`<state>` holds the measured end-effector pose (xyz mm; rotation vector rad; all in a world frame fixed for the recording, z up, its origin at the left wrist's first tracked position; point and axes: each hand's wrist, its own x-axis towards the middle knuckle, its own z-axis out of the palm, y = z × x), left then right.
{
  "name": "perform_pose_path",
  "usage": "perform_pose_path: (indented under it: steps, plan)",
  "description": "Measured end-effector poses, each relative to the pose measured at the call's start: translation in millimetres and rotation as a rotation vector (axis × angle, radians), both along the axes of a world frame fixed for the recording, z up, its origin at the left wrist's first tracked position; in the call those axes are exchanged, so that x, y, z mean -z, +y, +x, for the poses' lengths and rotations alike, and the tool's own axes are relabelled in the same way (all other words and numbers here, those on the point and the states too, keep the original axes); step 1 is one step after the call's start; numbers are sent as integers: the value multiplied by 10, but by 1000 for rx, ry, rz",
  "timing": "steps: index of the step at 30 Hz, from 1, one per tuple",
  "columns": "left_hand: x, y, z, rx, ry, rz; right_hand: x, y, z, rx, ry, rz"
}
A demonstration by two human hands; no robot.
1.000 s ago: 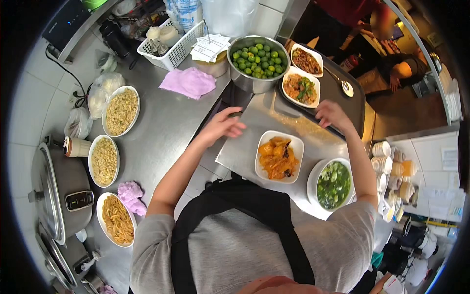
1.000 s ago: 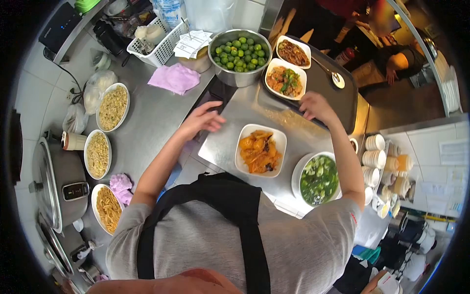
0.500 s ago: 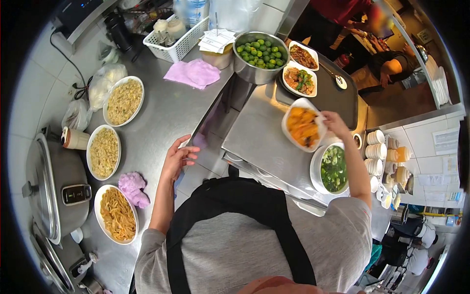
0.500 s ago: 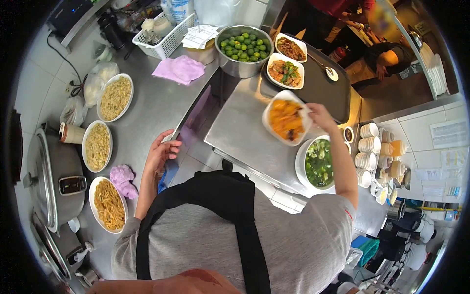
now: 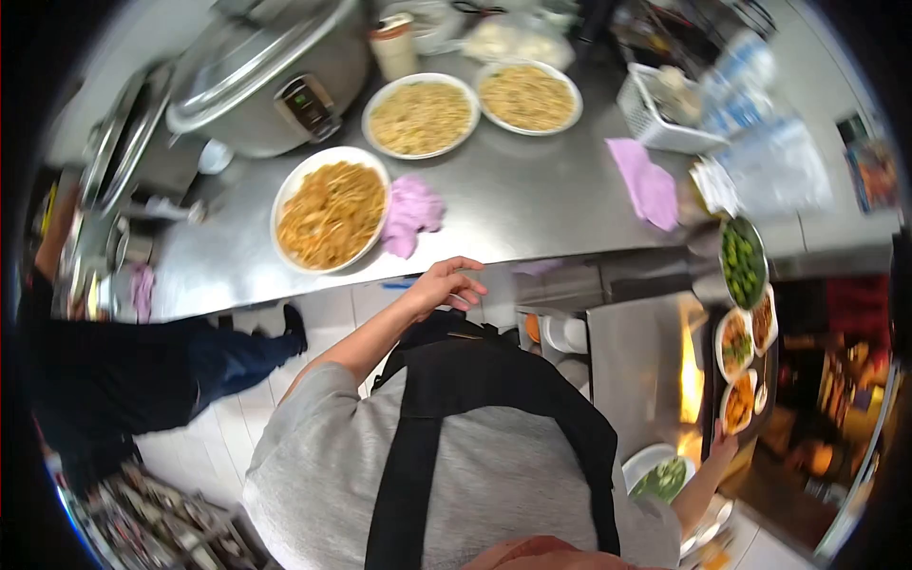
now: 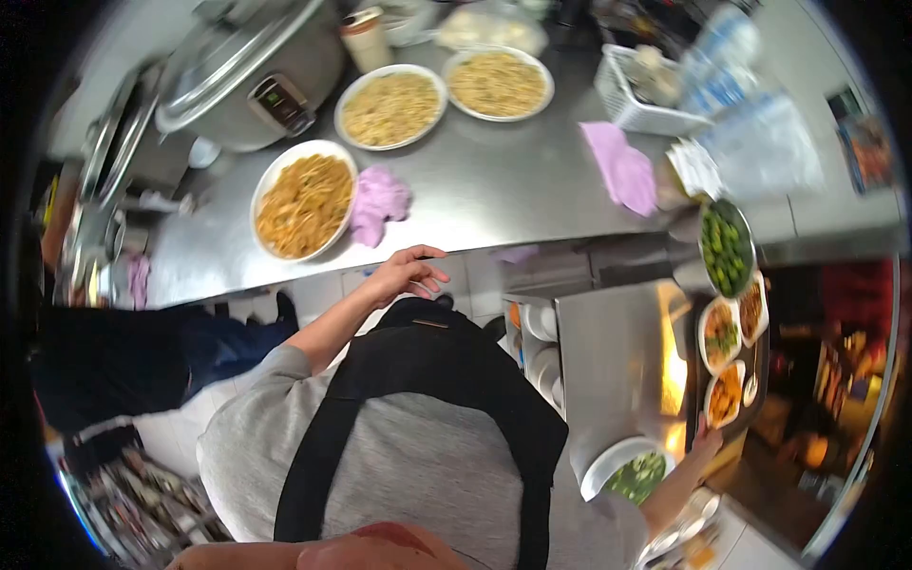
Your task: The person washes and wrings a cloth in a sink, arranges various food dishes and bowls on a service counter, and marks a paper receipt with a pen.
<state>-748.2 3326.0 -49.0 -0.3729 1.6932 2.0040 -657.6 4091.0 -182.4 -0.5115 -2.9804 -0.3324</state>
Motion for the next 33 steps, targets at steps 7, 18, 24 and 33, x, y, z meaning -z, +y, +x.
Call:
perform_pose_path:
  steps: [7, 18, 24, 33]
  plan:
    - [169, -597, 896, -764, 136, 113, -177, 765, -557, 174, 637, 102]
    - [153, -1612, 809, -880, 201, 250, -1611, -4757, -2015, -636, 343, -1068]
    - [224, -2004, 890, -913, 170, 238, -749, -5700, -2115, -682, 18, -1721]
    - [193, -2145, 1115, -813, 197, 226, -935, -6473, -3926, 121, 45, -2291]
